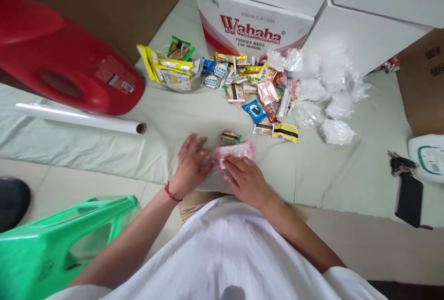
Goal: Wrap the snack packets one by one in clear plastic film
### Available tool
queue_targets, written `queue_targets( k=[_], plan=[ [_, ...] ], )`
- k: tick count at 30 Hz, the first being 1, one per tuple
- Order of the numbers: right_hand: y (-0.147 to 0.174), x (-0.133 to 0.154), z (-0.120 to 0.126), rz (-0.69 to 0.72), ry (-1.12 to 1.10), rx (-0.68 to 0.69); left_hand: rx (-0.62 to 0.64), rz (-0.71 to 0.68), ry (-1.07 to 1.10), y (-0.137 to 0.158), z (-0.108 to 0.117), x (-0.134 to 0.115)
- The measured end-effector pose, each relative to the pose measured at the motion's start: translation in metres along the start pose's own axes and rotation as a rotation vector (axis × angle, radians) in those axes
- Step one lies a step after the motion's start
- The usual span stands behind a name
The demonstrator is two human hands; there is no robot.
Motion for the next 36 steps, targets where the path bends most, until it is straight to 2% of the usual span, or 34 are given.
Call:
queue_targets(
  k=[3,7,10,13,16,20,23,25,26,28,30,32,36],
  plan=[
    [0.003,-0.003,-0.002,0.003,-0.047,-0.005,0.076,0.105,0.140,0.004,0.015,-0.007],
    [0.000,-0.007,-0.003,0.025,-0.097,-0.011,0.118,0.493,0.513,0.001,0.026,-0.023],
    [-0.004,-0.010,-0.003,0.048,-0.118,-0.021,0.047,0.658,0.860,-0.010,0.013,-0.040],
    [-0.006,-0.012,-0.002,0.061,-0.123,-0.021,-0.011,0.688,1.016,-0.018,-0.009,-0.054],
    [-0.006,-0.016,0.001,0.057,-0.165,0.004,-0.071,0.535,0.889,-0.015,-0.023,-0.059],
    [-0.001,-0.022,0.009,0.032,-0.396,-0.110,-0.026,0.161,0.564,-0.003,-0.030,-0.056],
    [0.004,-0.026,0.013,-0.180,-0.569,-0.248,0.017,0.007,0.229,0.007,-0.040,-0.055],
    [0.005,-0.030,0.014,-0.352,-0.535,-0.348,0.014,-0.038,0.041,0.012,-0.049,-0.056],
    [0.004,-0.032,0.014,-0.393,-0.464,-0.385,0.006,-0.056,-0.021,0.014,-0.054,-0.057],
    [0.000,-0.035,0.012,-0.348,-0.281,-0.381,-0.019,-0.094,-0.102,0.016,-0.061,-0.057],
    [-0.005,-0.037,0.006,-0.213,-0.139,-0.283,-0.053,-0.139,-0.163,0.017,-0.064,-0.057],
    [-0.007,-0.038,0.000,-0.119,-0.064,-0.171,-0.078,-0.186,-0.188,0.017,-0.064,-0.055],
    [-0.001,-0.034,-0.010,-0.066,0.025,-0.067,-0.106,-0.262,-0.121,0.017,-0.061,-0.049]
  ],
)
Point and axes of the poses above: each hand's wrist, its own y-axis away from the middle knuckle, its own z-axis out of the back of the hand, x = y × z, the point moved 1 cm from there along -y, towards the middle knuckle, and after that the axes turned 12 degrees about y, right-handed, at the moved point
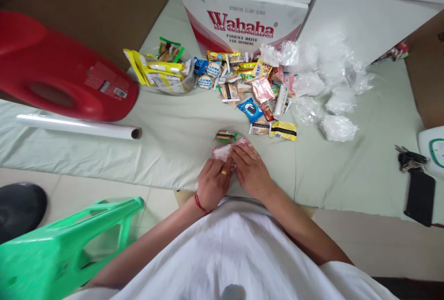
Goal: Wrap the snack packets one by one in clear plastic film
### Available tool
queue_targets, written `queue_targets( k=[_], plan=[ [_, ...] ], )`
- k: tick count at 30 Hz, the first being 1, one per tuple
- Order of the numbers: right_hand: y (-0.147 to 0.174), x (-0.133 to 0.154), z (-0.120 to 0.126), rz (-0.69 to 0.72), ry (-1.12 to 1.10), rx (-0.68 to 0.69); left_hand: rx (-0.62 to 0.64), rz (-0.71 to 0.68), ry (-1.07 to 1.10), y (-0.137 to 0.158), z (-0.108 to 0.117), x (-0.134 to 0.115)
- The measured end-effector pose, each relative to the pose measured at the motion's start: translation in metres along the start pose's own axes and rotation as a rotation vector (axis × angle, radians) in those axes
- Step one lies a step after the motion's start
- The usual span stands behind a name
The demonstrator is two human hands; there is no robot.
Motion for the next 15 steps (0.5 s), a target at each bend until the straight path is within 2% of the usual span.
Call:
queue_targets(
  k=[4,9,12,15],
  plan=[
    [0.008,0.006,-0.001,0.037,0.073,0.063,-0.136,-0.063,0.143,0.005,0.000,0.006],
    [0.000,0.013,0.005,0.010,0.084,0.112,-0.144,-0.081,0.419,0.004,-0.004,0.011],
    [-0.006,0.014,0.005,-0.034,0.014,0.087,-0.117,-0.117,0.386,0.001,-0.005,0.010],
    [-0.008,0.013,-0.001,-0.089,-0.047,0.034,-0.026,-0.111,0.211,-0.001,-0.008,0.001]
  ],
)
Point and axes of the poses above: each hand's wrist, its own y-axis away from the middle knuckle, its own z-axis out of the back of the hand, x = y × z, the point moved 1 cm from there along -y, towards the middle knuckle, and after that the axes turned 12 degrees about y, right-handed, at the moved point
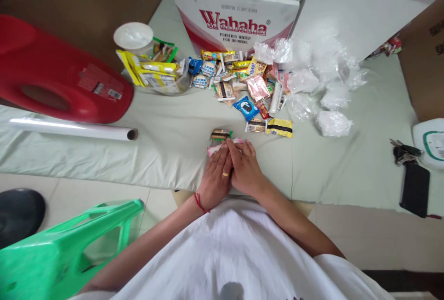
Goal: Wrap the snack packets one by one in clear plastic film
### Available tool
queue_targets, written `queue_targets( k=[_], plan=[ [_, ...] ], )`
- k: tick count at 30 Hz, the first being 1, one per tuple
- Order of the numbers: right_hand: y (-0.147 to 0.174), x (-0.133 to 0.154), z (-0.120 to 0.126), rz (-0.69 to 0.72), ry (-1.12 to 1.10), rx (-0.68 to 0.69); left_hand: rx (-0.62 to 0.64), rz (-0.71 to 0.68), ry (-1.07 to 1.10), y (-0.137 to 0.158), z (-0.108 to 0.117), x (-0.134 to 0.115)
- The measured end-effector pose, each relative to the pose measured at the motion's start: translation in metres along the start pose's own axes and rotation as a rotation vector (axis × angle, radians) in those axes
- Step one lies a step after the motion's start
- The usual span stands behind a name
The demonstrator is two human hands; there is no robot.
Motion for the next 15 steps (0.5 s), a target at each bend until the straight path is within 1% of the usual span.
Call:
queue_targets(
  k=[2,4,7,9,12,15],
  plan=[
    [0.001,-0.003,-0.005,-0.025,-0.029,-0.024,0.068,0.031,-0.113,-0.001,-0.004,-0.007],
    [0.003,-0.007,-0.008,-0.033,-0.097,-0.017,0.108,0.049,-0.188,-0.002,-0.005,-0.013],
    [0.008,-0.017,-0.004,-0.016,-0.293,0.034,0.162,0.070,-0.253,-0.006,-0.002,-0.016],
    [0.013,-0.025,0.004,-0.039,-0.442,0.047,0.219,0.099,-0.298,-0.012,0.002,-0.015],
    [0.024,-0.038,0.016,-0.148,-0.655,-0.010,0.289,0.115,-0.348,-0.022,0.008,-0.007],
    [0.037,-0.049,0.021,-0.296,-0.822,-0.074,0.290,0.086,-0.353,-0.027,0.009,0.005]
  ],
)
Point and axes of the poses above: each hand's wrist, its own y-axis away from the middle knuckle, its own z-axis out of the back of the hand, x = y × z, the point moved 1 cm from there along -y, towards the middle knuckle, and after that the axes turned 12 degrees about y, right-handed, at the moved point
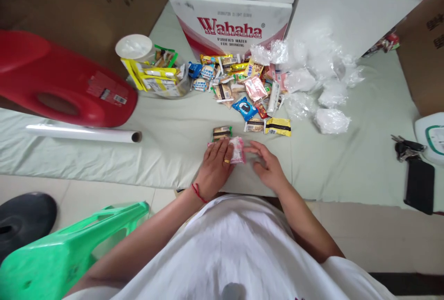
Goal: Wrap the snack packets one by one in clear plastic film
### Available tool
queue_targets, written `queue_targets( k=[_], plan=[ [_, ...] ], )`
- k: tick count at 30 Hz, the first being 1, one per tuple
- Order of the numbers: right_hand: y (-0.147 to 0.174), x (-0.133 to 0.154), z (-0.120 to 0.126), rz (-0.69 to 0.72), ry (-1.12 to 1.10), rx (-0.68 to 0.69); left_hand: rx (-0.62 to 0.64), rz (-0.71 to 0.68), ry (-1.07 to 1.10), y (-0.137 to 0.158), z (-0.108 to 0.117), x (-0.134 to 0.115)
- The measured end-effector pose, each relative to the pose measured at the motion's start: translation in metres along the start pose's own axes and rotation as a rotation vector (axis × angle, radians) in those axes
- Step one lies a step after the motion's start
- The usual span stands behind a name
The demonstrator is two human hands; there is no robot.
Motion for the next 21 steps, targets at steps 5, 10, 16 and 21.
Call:
queue_targets(
  k=[5,10,16,21],
  plan=[
    [0.014,-0.013,0.008,-0.167,-0.163,-0.139,-0.058,-0.063,0.005,-0.005,-0.009,0.010],
    [0.018,-0.015,0.009,-0.206,-0.230,-0.146,-0.014,-0.010,0.152,-0.012,0.009,0.011],
    [0.012,-0.001,-0.003,-0.184,-0.475,-0.102,-0.136,0.423,1.040,-0.020,0.055,0.001],
    [0.006,0.021,-0.028,-0.200,-0.679,0.055,-0.156,0.716,1.784,-0.027,0.043,-0.028]
  ],
)
Point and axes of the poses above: each hand's wrist, its own y-axis away from the middle knuckle, its own z-axis out of the back of the hand, x = y × z, the point moved 1 cm from there along -y, towards the middle knuckle, and after that the axes turned 12 degrees about y, right-handed, at the moved point
